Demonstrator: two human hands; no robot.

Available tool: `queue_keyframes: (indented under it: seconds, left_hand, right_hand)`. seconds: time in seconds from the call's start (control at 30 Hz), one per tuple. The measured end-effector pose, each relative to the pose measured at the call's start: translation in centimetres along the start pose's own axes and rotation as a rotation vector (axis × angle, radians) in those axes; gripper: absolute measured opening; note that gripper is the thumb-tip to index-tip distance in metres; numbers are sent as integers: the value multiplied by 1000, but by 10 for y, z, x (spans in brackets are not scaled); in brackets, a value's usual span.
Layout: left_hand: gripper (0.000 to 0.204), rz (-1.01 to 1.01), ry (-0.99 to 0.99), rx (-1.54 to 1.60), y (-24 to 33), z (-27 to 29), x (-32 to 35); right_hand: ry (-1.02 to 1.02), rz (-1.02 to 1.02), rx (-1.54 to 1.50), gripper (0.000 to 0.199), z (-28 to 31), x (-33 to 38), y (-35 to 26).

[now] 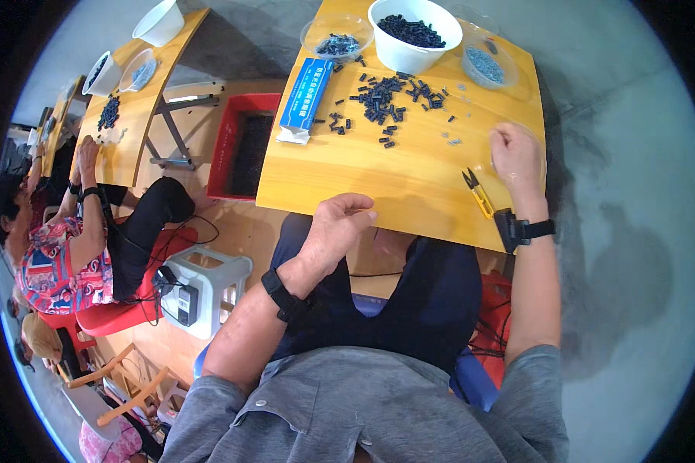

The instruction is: Assembling small blue plastic parts by inserting small yellow components into them.

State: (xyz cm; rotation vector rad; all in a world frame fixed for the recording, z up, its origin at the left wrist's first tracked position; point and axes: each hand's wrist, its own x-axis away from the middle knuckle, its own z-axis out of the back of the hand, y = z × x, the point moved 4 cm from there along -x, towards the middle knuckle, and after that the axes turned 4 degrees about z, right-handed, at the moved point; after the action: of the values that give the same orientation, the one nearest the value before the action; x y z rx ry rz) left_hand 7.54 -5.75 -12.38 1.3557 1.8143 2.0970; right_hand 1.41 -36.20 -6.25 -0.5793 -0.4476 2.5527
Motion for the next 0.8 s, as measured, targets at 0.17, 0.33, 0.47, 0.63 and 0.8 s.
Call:
queue_keyframes:
  seconds: [0.17, 0.33, 0.47, 0.63, 0.8]
  left_hand:
    - [23, 0, 28, 17, -8, 7, -14]
    - [24, 1, 21, 36, -15, 13, -21]
    - [23, -2, 8, 9, -14, 15, -24]
    - [20, -2, -10, -32, -13, 19, -25]
    - [17, 11, -15, -15, -16, 21, -28]
  right_hand:
    - [-82, 87, -235, 13, -51, -7, -31]
    - [-143, 50, -132, 12, -80, -29, -28]
    - [-124, 28, -128, 13, -88, -46, -20]
    - [-230, -11, -96, 17, -91, -58, -31]
    - [-339, -15, 48, 26, -97, -65, -30]
